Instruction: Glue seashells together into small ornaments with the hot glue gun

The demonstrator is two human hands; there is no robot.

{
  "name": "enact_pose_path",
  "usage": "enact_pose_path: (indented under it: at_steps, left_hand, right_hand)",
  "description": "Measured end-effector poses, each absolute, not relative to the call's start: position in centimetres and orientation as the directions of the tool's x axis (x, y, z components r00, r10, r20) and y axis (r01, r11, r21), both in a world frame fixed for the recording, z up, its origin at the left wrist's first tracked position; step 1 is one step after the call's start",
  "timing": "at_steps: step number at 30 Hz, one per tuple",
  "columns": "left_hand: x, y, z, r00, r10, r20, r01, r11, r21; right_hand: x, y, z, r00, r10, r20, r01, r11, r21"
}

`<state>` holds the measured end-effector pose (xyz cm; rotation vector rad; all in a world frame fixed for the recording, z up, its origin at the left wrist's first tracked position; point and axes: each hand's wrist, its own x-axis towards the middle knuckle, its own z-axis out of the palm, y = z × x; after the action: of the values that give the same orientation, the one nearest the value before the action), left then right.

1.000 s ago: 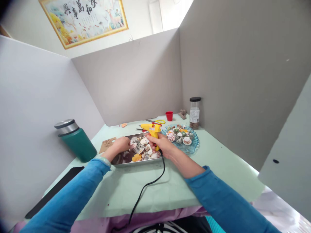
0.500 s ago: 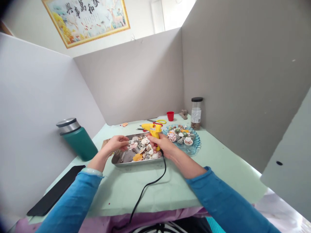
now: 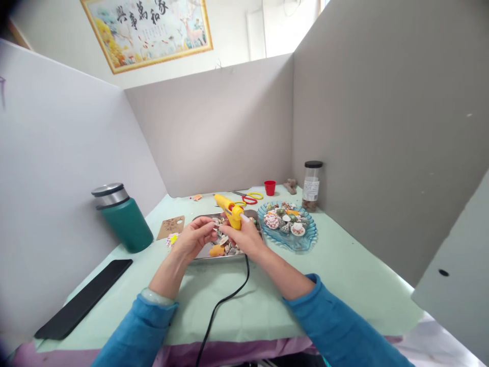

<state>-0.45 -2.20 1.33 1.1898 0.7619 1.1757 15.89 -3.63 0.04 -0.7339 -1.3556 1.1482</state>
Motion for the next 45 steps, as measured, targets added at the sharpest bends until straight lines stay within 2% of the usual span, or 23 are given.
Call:
enact_pose_path:
  at_steps: [7,15,24,33,39,45]
  left_hand:
    - [0.1,-1.9,-0.2,0.272,0.955,0.118,-0.276,-0.040,0.960]
    - [-0.1,-2.2,-0.1,0.262,0.953,0.149,-0.241,-0.085,0.967]
    - [0.3,-2.4,0.1,0.147,0.965,0.218,-0.029,-0.217,0.976]
    - [-0.3,-1.4,-0.6,-0.027,0.938,0.345,0.090,-0.342,0.936]
    - [-0.7,-1.3,-0.2,-0.215,0.902,0.373,0.130,-0.353,0.927]
    - [-0.7,-1.3,0.0,-0.288,0.879,0.381,0.141,-0.355,0.924]
  right_hand:
    - [15.9,-3.3,-0.4,0.029,0.943,0.331,-0.172,0.331,-0.928]
    - [15.8,-3.9,-0.1,0.009,0.946,0.323,-0.149,0.321,-0.935]
    - [15.9,-3.4,-0.4,0.015,0.927,0.375,-0.162,0.373,-0.914]
    - [16.8,-3.5,-0.4,-0.079,0.939,0.335,-0.102,0.327,-0.939]
    - [17.5,-3.8,-0.5,-0.202,0.936,0.288,-0.015,0.291,-0.957]
    - [17.0,-3.5,-0.9,-0.228,0.934,0.274,0.116,0.306,-0.945]
